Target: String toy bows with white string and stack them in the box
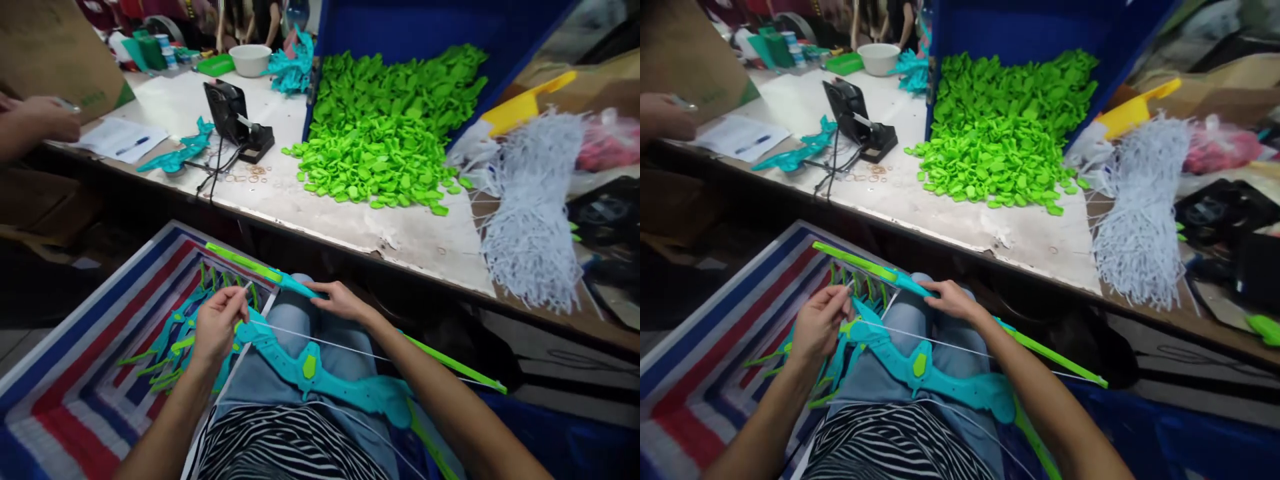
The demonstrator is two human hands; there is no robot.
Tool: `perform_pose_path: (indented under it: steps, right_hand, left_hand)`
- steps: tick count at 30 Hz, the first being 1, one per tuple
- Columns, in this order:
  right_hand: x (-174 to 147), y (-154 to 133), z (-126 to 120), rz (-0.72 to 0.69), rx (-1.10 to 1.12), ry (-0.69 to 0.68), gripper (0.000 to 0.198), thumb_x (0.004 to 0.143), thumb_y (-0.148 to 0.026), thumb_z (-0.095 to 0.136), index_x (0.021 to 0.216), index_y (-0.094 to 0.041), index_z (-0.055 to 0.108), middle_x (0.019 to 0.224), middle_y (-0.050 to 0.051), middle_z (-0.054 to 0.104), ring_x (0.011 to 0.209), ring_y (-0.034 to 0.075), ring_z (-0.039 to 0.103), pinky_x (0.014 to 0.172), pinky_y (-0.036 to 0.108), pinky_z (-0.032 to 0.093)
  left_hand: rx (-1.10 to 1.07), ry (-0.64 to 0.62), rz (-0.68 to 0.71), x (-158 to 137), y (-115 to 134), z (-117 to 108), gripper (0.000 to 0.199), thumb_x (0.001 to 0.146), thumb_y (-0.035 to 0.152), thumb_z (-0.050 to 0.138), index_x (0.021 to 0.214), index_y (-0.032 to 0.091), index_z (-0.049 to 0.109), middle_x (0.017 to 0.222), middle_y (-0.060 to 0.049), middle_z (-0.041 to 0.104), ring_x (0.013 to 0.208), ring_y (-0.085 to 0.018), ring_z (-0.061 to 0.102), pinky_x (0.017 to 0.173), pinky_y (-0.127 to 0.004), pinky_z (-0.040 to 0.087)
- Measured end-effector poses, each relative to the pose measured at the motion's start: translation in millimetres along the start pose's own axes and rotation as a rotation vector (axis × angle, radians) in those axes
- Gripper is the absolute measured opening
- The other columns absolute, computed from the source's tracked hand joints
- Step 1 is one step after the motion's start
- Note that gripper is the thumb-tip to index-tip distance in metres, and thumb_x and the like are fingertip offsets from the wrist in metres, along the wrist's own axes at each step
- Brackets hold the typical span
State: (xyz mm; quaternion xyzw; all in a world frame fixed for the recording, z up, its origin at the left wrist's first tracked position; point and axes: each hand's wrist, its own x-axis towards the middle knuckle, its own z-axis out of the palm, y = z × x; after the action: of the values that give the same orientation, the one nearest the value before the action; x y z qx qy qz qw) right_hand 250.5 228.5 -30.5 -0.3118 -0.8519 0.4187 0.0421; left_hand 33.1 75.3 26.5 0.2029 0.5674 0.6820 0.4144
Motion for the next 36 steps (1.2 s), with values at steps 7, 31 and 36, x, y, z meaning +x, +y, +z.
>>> perform_pose_path:
  steps: [7, 31, 36]
  right_hand:
    - [10, 16, -1, 0.071, 0.270, -0.121, 0.048, 0.074, -0.032, 0.061, 0.120, -0.019, 0.064, 0.119, 0.003, 0.066, 0.108, 0.027, 0.062, 0.095, 0.036, 0.049]
    - [15, 24, -5, 0.153, 0.409, -0.201, 0.060, 0.071, -0.043, 0.066, 0.125, -0.017, 0.060, 0.123, 0.007, 0.064, 0.112, 0.030, 0.059, 0.101, 0.043, 0.043]
    - [15, 24, -4, 0.146, 0.400, -0.178, 0.058, 0.070, -0.043, 0.067, 0.122, -0.017, 0.062, 0.123, 0.006, 0.064, 0.111, 0.030, 0.060, 0.101, 0.043, 0.044]
  left_hand:
    - [0.149, 0.228, 0.223, 48, 8, -32, 0.024, 0.064, 0.035, 0.072, 0.070, 0.013, 0.064, 0.047, 0.005, 0.052, 0.036, -0.005, 0.040, 0.035, -0.017, 0.030]
    - [0.338, 0.281, 0.335, 72, 3, -21, 0.020, 0.072, 0.035, 0.065, 0.073, 0.015, 0.065, 0.049, 0.005, 0.051, 0.040, -0.005, 0.040, 0.039, -0.018, 0.030]
    - [0.386, 0.298, 0.357, 70, 5, -18, 0.018, 0.074, 0.034, 0.063, 0.073, 0.015, 0.064, 0.049, 0.006, 0.051, 0.041, -0.006, 0.040, 0.041, -0.018, 0.031]
